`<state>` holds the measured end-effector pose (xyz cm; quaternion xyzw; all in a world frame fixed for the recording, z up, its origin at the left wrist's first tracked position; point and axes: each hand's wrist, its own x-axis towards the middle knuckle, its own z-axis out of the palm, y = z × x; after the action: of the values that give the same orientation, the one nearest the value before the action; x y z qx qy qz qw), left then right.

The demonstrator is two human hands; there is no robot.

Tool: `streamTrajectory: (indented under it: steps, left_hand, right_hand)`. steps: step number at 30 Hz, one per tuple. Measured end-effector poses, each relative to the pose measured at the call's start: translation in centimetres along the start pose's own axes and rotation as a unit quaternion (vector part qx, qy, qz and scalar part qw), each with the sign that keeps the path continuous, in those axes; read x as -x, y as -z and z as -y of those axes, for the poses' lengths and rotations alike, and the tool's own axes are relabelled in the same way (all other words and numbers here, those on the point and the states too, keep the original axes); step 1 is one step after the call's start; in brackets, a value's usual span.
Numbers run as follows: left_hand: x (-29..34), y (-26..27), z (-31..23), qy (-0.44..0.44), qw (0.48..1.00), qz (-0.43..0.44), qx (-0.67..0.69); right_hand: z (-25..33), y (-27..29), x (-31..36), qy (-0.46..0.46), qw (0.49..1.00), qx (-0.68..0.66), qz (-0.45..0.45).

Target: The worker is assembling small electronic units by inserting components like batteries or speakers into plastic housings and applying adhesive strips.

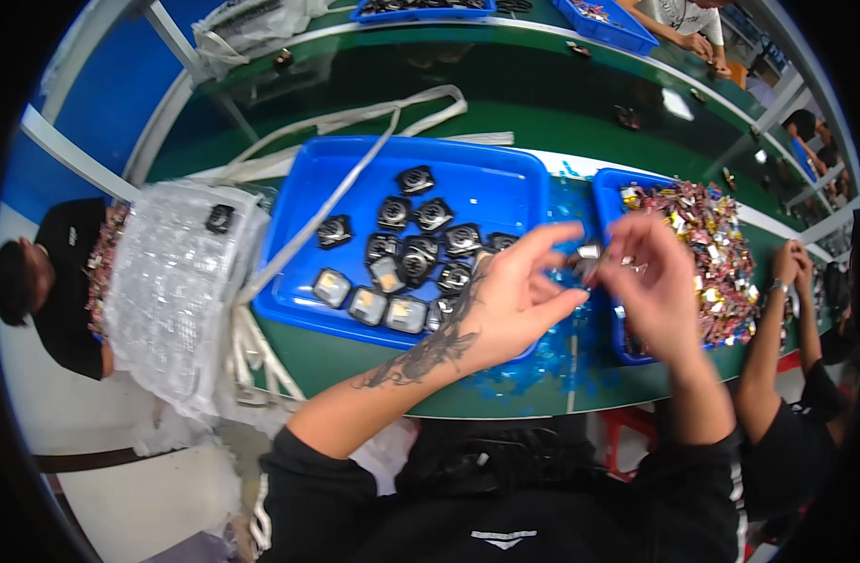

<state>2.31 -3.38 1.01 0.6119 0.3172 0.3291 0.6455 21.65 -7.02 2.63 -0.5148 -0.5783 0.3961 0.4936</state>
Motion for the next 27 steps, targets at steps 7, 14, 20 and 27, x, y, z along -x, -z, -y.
streamTrajectory:
  steps: [7, 14, 20, 27]
  left_hand:
    - [-1.5, 5.1, 1.8, -0.119, 0.706, -0.113, -0.689]
    - [-0.3, 5.8, -0.6, -0.08, 0.769, -0.026, -0.633]
    - [-2.0, 4.0, -1.1, -0.274, 0.821, -0.153, -0.478]
    - [-0.9, 0.4, -0.3, -0.167, 0.98, -0.069, -0.08]
  right_hand:
    - [-7.1, 5.8, -19.3, -0.186, 0.98, 0.055, -0.036]
    - [-9.6, 5.2, -19.5, -0.055, 0.879, 0.461, -0.105]
    - [-2.3, 3.1, -11.8, 0.083, 0.951, 0.282, 0.089]
    - [0.1, -1.1, -2.0, -0.12, 0.976, -0.12, 0.133]
